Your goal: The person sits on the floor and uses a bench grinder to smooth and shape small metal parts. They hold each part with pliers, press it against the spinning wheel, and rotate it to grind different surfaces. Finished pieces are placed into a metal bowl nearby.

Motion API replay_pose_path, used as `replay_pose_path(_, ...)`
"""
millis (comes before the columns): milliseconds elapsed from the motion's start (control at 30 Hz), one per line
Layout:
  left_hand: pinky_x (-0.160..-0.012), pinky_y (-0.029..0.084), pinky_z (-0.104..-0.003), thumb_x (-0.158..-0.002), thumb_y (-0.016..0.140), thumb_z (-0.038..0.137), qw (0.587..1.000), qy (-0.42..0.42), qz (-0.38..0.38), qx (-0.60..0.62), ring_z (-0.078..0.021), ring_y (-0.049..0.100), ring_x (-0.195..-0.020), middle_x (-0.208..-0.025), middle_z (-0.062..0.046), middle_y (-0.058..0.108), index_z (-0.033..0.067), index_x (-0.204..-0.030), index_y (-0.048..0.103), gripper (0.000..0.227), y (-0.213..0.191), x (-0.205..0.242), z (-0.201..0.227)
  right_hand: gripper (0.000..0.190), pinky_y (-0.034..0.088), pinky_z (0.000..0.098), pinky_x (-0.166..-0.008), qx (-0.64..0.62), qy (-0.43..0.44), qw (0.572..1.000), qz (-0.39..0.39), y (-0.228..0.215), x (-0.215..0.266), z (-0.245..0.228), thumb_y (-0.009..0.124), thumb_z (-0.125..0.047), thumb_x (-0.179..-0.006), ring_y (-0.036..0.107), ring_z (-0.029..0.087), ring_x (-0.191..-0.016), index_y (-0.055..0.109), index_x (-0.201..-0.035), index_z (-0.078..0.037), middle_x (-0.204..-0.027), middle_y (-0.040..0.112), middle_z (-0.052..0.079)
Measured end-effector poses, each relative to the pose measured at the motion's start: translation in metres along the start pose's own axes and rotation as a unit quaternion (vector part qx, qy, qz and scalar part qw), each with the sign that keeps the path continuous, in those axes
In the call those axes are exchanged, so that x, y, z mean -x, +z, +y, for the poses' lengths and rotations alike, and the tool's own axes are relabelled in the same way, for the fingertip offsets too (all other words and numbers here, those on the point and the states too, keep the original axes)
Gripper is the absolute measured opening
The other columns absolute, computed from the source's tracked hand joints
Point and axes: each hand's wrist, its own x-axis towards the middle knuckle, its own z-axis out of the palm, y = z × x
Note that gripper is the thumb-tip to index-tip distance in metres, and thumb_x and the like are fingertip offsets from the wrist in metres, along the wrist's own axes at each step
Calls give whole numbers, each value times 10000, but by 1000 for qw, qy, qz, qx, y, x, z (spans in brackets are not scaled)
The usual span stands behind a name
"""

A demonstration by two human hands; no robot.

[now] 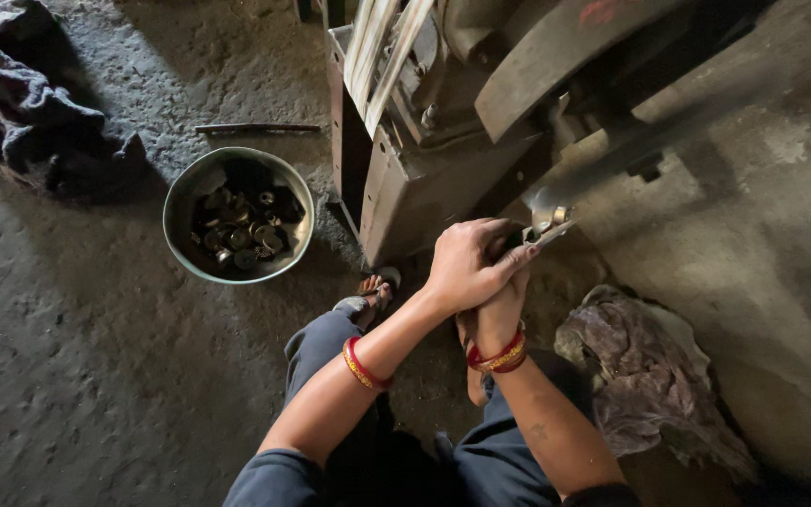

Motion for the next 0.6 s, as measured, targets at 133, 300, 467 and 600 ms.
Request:
replay_pose_path(133, -753, 568, -392, -833, 733, 434, 999, -30, -13, 1, -330, 734, -868, -939, -152, 752, 75, -1086, 767, 441, 2, -1, -1, 266, 537, 337, -904, -223, 72, 972, 21, 4, 0, -16, 517, -235, -1096, 622, 180, -1095, 507, -1287, -50, -1230, 603, 91)
replay_pose_path(300, -758, 580, -375, -853, 725, 458, 1000, -18, 0, 16, -309, 748, -875, -960, -133, 761, 97, -1094, 768, 436, 5, -5, -1, 358, 499, 388, -962, 343, -146, 928, 18, -9, -4, 3, 496, -285, -1104, 593, 247, -1196, 537, -1389, -72, -1320, 595, 119)
replay_pose_path(467, -703, 568, -384, -820, 727, 475, 995, -93, -33, 0, -314, 744, -789, -843, -133, 755, 123, -1072, 790, 438, 5, -9, 1, 392, 486, 343, -1007, -31, -9, 999, -35, -7, -14, 26, 417, -294, -1130, 589, 200, -1221, 496, -1424, -48, -1375, 582, 95)
replay_pose_path(600, -719, 573, -371, -824, 734, 478, 999, -52, -4, 14, -302, 749, -814, -877, -119, 764, 115, -1062, 786, 437, 7, -8, -1, 367, 513, 333, -979, 7, -21, 1000, -4, -8, -13, 30, 444, -274, -1116, 627, 185, -1184, 491, -1391, -36, -1343, 605, 92)
